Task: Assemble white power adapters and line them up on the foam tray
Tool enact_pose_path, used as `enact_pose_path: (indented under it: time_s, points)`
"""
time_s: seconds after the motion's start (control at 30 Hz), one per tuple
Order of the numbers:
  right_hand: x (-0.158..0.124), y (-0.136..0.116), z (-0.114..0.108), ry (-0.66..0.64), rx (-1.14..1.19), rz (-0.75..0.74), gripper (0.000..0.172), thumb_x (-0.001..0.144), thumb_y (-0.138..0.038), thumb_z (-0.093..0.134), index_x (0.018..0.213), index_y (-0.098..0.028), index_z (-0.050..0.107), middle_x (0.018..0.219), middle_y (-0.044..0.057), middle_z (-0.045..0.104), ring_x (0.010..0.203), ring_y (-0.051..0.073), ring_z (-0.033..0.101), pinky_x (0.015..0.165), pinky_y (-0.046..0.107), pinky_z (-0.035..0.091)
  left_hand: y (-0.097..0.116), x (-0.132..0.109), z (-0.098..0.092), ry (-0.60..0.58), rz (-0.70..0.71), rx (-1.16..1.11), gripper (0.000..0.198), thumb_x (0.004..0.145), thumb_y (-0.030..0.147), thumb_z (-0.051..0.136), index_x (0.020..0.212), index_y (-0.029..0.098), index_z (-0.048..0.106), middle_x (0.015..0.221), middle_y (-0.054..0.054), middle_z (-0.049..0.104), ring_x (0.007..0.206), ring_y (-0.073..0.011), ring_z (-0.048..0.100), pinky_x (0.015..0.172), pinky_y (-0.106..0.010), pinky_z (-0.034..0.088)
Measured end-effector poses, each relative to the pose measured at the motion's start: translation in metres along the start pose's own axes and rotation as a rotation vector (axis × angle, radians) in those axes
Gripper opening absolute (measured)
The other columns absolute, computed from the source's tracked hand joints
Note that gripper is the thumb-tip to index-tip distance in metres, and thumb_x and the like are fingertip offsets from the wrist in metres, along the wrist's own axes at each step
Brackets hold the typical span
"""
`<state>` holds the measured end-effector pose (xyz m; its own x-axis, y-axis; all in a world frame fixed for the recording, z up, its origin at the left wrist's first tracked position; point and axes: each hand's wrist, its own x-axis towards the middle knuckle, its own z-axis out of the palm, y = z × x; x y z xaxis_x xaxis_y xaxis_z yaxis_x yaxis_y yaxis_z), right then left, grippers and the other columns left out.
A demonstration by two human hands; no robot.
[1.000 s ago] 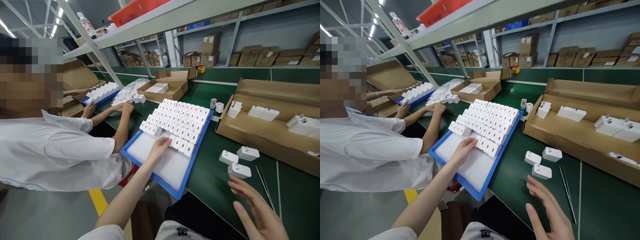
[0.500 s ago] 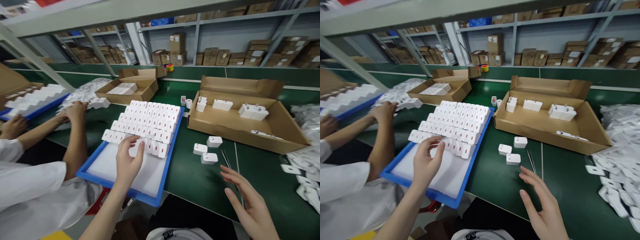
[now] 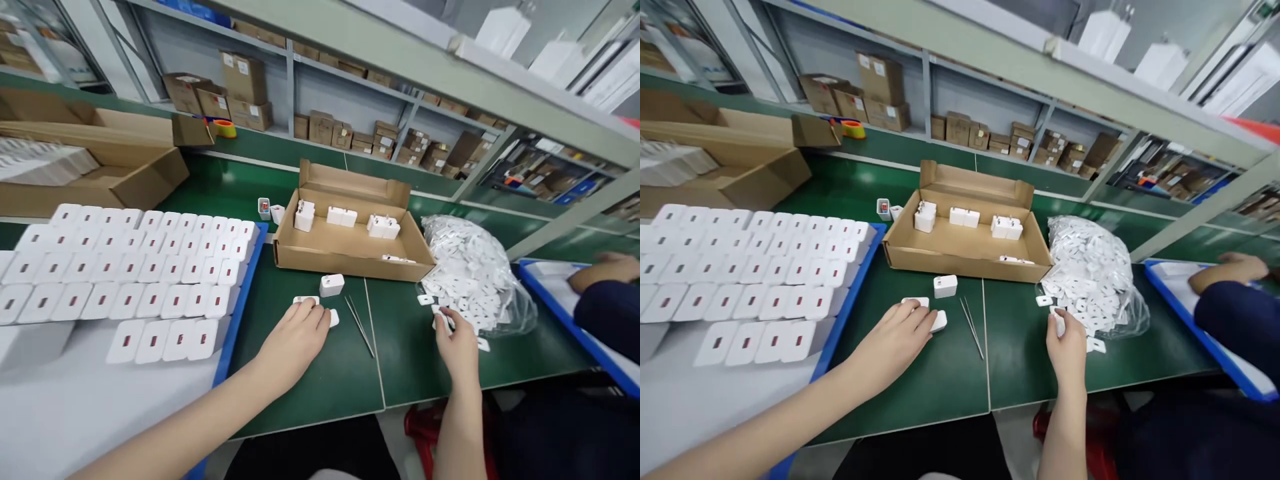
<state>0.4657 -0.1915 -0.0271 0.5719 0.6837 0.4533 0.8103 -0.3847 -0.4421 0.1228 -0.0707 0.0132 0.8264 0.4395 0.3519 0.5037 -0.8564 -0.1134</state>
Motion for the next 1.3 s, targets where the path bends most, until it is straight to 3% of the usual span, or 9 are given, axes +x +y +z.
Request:
enact_pose_path:
  time_s: [0.13, 0.23, 0.33, 0.5, 0.6, 0.67, 0.83, 1.0, 1.3]
  points:
    - [0.028, 0.025, 0.023, -0.062, -0.100, -0.133, 0.039, 0.091, -0.045, 0.049, 0.102, -0.014, 0.070, 0.104, 0.018, 0.074, 0.101, 0.031, 0.066, 0.097, 0.052, 0.049, 0.008, -0.008, 0.000, -0.031, -0.045, -0.044, 0.034, 0.086, -0.008, 0.046, 0.107, 0.006, 0.069, 0.097, -0.016, 0.068, 0.098, -0.0313, 0.063, 0.086, -0.045, 0.056]
    - [0.035, 0.028, 0.039, -0.121, -0.143, -0.199, 0.033, 0.090, -0.038, 0.053, 0.106, -0.015, 0.070, 0.113, 0.016, 0.071, 0.107, 0.028, 0.065, 0.100, 0.050, 0.048, 0.010, -0.019, -0.006, -0.040, -0.220, -0.311, 0.032, 0.091, 0.000, 0.046, 0.109, 0.011, 0.069, 0.099, -0.015, 0.065, 0.096, -0.0304, 0.063, 0.084, -0.047, 0.057]
    - [0.031, 0.029, 0.043, -0.150, -0.171, -0.227, 0.037, 0.091, -0.036, 0.047, 0.109, -0.014, 0.071, 0.112, 0.018, 0.070, 0.103, 0.031, 0.064, 0.095, 0.052, 0.050, 0.006, -0.029, -0.014, -0.083, -0.454, -0.763, 0.034, 0.096, 0.014, 0.047, 0.124, 0.015, 0.065, 0.108, -0.014, 0.061, 0.096, -0.0279, 0.065, 0.086, -0.046, 0.058]
    - [0.025, 0.031, 0.039, -0.166, -0.170, -0.280, 0.036, 0.091, -0.036, 0.045, 0.106, -0.016, 0.071, 0.107, 0.017, 0.070, 0.097, 0.031, 0.064, 0.093, 0.050, 0.051, -0.007, -0.038, -0.022, -0.164, -0.932, -1.768, 0.044, 0.093, 0.032, 0.063, 0.136, 0.020, 0.060, 0.108, -0.010, 0.064, 0.100, -0.0244, 0.068, 0.093, -0.041, 0.056]
    - [0.022, 0.027, 0.035, -0.175, -0.178, -0.301, 0.031, 0.090, -0.038, 0.047, 0.100, -0.018, 0.069, 0.099, 0.014, 0.072, 0.090, 0.030, 0.065, 0.088, 0.046, 0.052, -0.013, -0.040, -0.024, -0.144, -1.012, -2.219, 0.050, 0.090, 0.030, 0.071, 0.138, 0.023, 0.059, 0.111, -0.010, 0.069, 0.104, -0.0236, 0.068, 0.095, -0.039, 0.053]
    - [0.020, 0.024, 0.033, -0.169, -0.192, -0.297, 0.031, 0.090, -0.041, 0.048, 0.096, -0.019, 0.068, 0.093, 0.013, 0.072, 0.085, 0.029, 0.065, 0.081, 0.043, 0.052, -0.016, -0.041, -0.026, -0.127, -1.009, -2.365, 0.051, 0.088, 0.025, 0.072, 0.138, 0.022, 0.059, 0.112, -0.011, 0.071, 0.100, -0.0224, 0.069, 0.091, -0.038, 0.054]
    - [0.017, 0.016, 0.030, -0.140, -0.246, -0.260, 0.035, 0.092, -0.047, 0.046, 0.095, -0.020, 0.069, 0.094, 0.011, 0.071, 0.076, 0.027, 0.064, 0.064, 0.037, 0.047, -0.015, -0.043, -0.032, -0.130, -0.978, -2.514, 0.039, 0.088, 0.031, 0.073, 0.124, 0.020, 0.064, 0.106, -0.010, 0.072, 0.086, -0.0190, 0.070, 0.079, -0.033, 0.056]
    - [0.018, 0.015, 0.028, -0.138, -0.276, -0.252, 0.034, 0.090, -0.047, 0.048, 0.096, -0.021, 0.070, 0.093, 0.010, 0.070, 0.079, 0.028, 0.065, 0.066, 0.037, 0.047, -0.010, -0.047, -0.029, -0.150, -0.853, -2.491, 0.045, 0.079, 0.035, 0.086, 0.114, 0.023, 0.061, 0.099, -0.005, 0.068, 0.083, -0.0152, 0.069, 0.074, -0.027, 0.055]
    - [0.019, 0.019, 0.027, -0.134, -0.283, -0.274, 0.034, 0.089, -0.047, 0.050, 0.096, -0.020, 0.070, 0.089, 0.011, 0.067, 0.077, 0.028, 0.063, 0.071, 0.039, 0.048, -0.004, -0.049, -0.031, -0.144, -0.764, -2.228, 0.044, 0.093, 0.059, 0.061, 0.119, 0.024, 0.055, 0.104, -0.006, 0.060, 0.081, -0.0175, 0.068, 0.064, -0.030, 0.060]
